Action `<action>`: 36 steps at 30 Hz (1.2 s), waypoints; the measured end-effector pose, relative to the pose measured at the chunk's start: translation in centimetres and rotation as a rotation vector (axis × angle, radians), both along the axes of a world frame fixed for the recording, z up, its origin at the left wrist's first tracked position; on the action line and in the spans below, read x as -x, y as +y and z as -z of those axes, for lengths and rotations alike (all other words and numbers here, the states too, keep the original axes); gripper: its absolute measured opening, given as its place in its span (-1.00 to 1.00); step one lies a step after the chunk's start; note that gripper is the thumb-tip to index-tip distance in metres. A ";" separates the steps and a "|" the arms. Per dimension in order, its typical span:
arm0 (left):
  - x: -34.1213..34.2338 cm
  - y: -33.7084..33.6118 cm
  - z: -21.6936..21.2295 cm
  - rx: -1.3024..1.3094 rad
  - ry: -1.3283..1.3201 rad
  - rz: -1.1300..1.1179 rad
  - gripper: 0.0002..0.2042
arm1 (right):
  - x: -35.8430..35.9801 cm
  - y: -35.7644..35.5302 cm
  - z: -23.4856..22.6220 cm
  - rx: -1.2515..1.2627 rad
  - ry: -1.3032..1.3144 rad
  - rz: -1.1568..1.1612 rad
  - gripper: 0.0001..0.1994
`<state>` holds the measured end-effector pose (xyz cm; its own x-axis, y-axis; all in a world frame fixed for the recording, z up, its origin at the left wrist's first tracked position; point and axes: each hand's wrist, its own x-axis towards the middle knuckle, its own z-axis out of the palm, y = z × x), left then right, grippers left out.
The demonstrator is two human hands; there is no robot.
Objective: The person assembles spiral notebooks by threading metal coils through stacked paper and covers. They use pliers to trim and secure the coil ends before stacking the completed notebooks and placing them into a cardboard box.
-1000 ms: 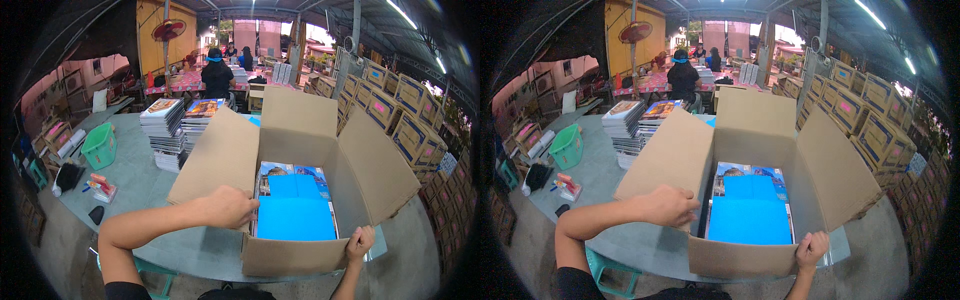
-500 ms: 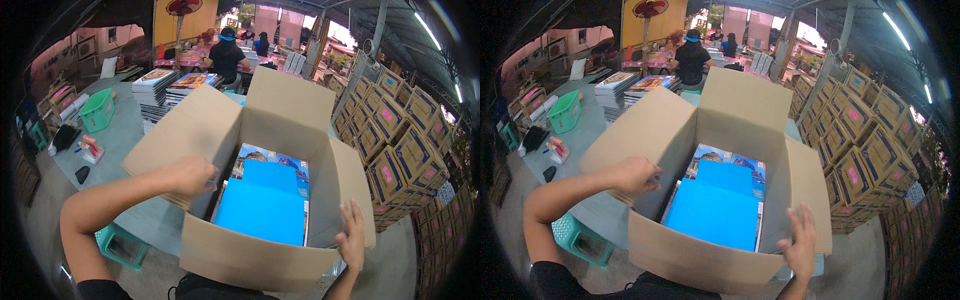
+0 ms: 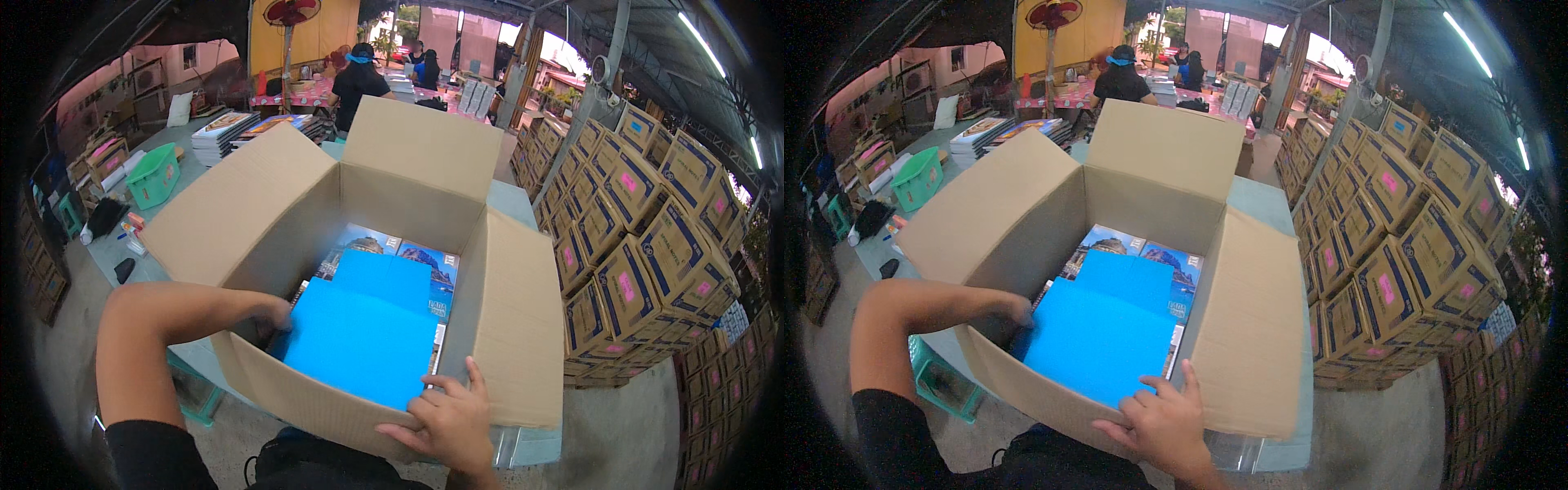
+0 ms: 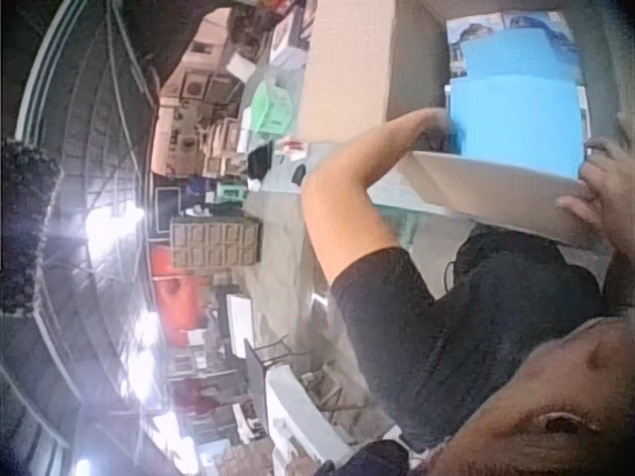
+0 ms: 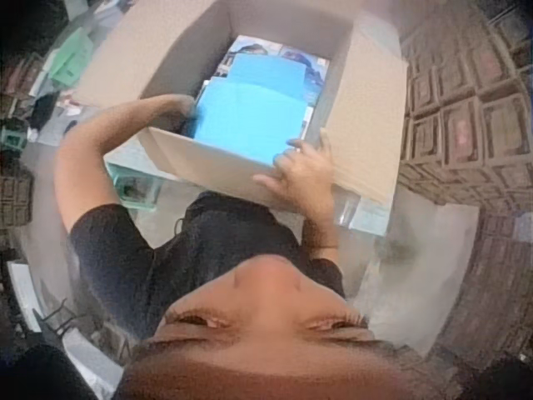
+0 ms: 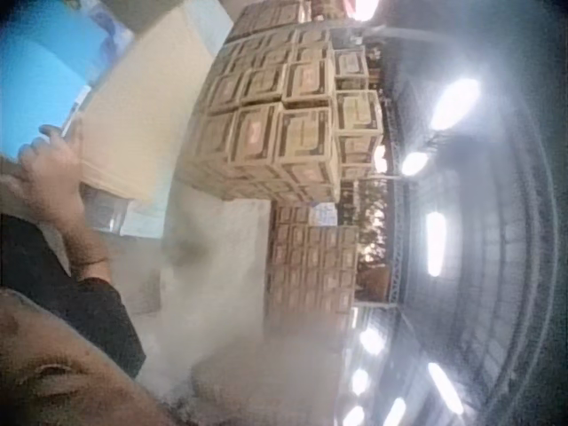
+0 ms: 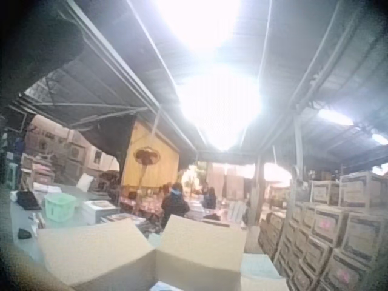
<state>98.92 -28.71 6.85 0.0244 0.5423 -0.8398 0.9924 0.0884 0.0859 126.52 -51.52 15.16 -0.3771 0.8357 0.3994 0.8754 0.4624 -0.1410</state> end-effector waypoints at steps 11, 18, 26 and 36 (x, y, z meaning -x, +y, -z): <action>-0.5 -0.7 2.3 0.229 -0.572 -0.665 -0.01 | -0.7 0.1 -1.1 -0.048 0.119 -0.141 -0.71; -1.9 -0.8 1.8 0.254 -0.713 -0.852 -0.09 | -0.6 1.0 -1.1 -0.035 0.177 -0.195 -0.70; -2.9 -0.5 0.3 0.165 -0.647 -0.888 -0.37 | -0.4 1.0 -2.0 0.022 0.196 -0.159 -0.69; -2.8 -1.2 -1.3 0.119 -0.567 -0.899 -0.31 | -0.1 1.1 -1.7 -0.014 0.157 -0.150 -0.68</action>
